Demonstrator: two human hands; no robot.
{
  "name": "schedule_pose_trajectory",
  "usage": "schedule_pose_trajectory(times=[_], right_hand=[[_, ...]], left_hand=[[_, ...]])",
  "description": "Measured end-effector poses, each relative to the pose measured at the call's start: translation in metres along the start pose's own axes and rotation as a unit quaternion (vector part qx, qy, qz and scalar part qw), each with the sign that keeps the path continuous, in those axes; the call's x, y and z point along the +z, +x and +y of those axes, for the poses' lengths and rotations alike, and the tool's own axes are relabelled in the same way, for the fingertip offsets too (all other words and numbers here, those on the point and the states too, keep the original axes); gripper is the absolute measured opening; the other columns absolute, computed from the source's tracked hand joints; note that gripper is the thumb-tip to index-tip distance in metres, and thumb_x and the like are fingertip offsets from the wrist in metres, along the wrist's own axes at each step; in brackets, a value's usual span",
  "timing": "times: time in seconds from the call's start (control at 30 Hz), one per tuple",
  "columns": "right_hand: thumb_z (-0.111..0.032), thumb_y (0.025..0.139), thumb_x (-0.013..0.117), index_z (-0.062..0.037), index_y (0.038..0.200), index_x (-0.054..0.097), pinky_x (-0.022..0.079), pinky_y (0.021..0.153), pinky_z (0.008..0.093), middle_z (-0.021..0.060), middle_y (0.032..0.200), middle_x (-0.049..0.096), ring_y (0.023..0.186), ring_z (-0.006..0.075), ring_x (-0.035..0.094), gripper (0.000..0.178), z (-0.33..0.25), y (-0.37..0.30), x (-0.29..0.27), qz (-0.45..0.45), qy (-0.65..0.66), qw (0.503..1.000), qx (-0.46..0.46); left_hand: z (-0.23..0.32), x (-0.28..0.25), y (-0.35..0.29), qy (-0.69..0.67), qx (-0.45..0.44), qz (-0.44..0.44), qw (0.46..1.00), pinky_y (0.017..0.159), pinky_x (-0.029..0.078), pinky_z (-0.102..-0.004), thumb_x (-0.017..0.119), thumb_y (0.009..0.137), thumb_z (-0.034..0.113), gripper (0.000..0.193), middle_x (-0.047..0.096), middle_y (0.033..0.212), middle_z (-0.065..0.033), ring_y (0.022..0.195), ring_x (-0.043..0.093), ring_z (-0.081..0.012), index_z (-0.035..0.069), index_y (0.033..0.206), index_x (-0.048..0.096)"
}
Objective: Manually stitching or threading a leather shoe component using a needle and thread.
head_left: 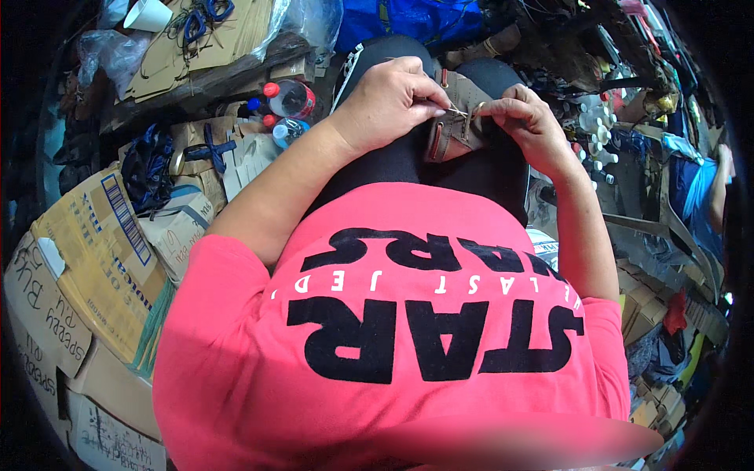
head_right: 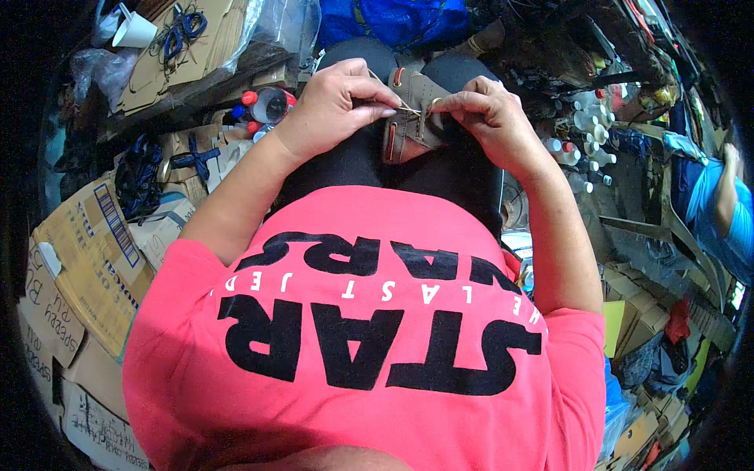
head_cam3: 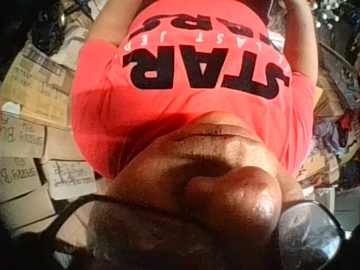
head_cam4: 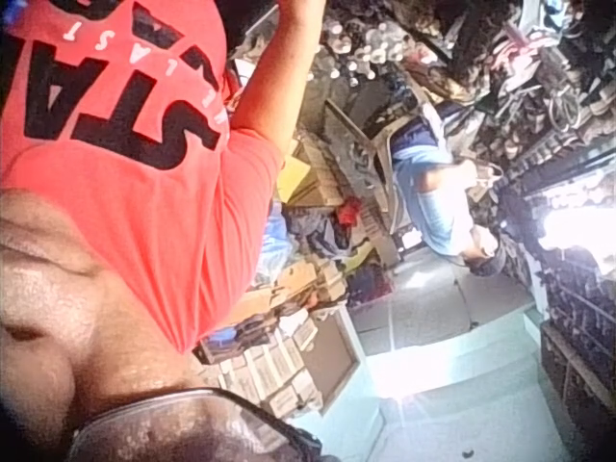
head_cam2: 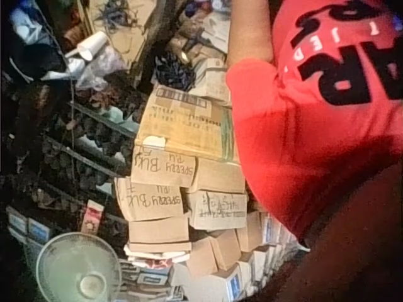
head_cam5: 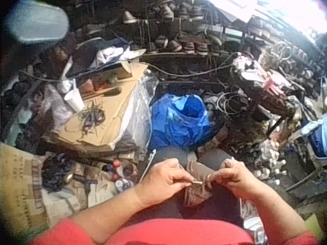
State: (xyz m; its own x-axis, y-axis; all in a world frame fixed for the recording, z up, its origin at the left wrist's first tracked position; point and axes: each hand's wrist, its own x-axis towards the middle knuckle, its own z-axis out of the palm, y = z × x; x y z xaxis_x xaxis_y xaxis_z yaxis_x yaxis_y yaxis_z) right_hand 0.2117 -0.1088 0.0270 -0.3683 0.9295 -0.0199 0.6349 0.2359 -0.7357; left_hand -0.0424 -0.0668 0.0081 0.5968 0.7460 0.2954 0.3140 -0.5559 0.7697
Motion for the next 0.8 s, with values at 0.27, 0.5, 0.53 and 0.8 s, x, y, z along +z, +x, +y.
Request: schedule_pose_trajectory(times=[0.27, 0.5, 0.53, 0.8], right_hand=[[0.001, 0.08, 0.065, -0.0188, 0.099, 0.074, 0.044, 0.071, 0.0307, 0.0044, 0.079, 0.052, 0.078, 0.0195, 0.053, 0.028, 0.004, -0.001, 0.001, -0.002, 0.007, 1.0, 0.004], [0.005, 0.075, 0.065, -0.0173, 0.099, 0.074, 0.044, 0.071, 0.0297, 0.002, 0.076, 0.052, 0.076, 0.018, 0.052, 0.035, 0.01, -0.001, 0.002, -0.004, 0.029, 1.0, -0.003], [0.007, 0.073, 0.064, -0.0168, 0.1, 0.074, 0.043, 0.071, 0.0295, 0.0017, 0.075, 0.052, 0.076, 0.0174, 0.051, 0.037, 0.012, -0.001, 0.002, -0.008, 0.045, 0.999, -0.001], [0.009, 0.071, 0.062, -0.016, 0.105, 0.074, 0.043, 0.071, 0.0272, 0.0011, 0.075, 0.055, 0.074, 0.0142, 0.052, 0.043, 0.011, -0.004, 0.006, -0.003, 0.067, 0.998, 0.006]], left_hand=[[0.003, 0.0, 0.005, 0.033, 0.026, -0.003, 0.999, 0.061, 0.044, -0.0314, 0.077, 0.072, 0.007, 0.016, 0.053, 0.072, -0.0058, 0.067, 0.055, -0.0194, 0.012, 0.087, 0.074], [0.009, 0.005, 0.008, 0.061, 0.086, -0.002, 0.994, 0.061, 0.044, -0.0338, 0.074, 0.072, 0.006, 0.014, 0.052, 0.071, -0.0071, 0.067, 0.055, -0.0228, 0.011, 0.085, 0.073], [0.01, 0.007, 0.009, 0.064, 0.097, -0.001, 0.993, 0.062, 0.044, -0.0349, 0.073, 0.072, 0.006, 0.014, 0.052, 0.071, -0.0069, 0.068, 0.055, -0.0231, 0.011, 0.085, 0.072], [-0.005, -0.005, -0.003, 0.099, 0.103, 0.015, 0.99, 0.066, 0.041, -0.0324, 0.073, 0.071, 0.005, 0.023, 0.055, 0.069, -0.0025, 0.069, 0.053, -0.0208, 0.016, 0.091, 0.076]])
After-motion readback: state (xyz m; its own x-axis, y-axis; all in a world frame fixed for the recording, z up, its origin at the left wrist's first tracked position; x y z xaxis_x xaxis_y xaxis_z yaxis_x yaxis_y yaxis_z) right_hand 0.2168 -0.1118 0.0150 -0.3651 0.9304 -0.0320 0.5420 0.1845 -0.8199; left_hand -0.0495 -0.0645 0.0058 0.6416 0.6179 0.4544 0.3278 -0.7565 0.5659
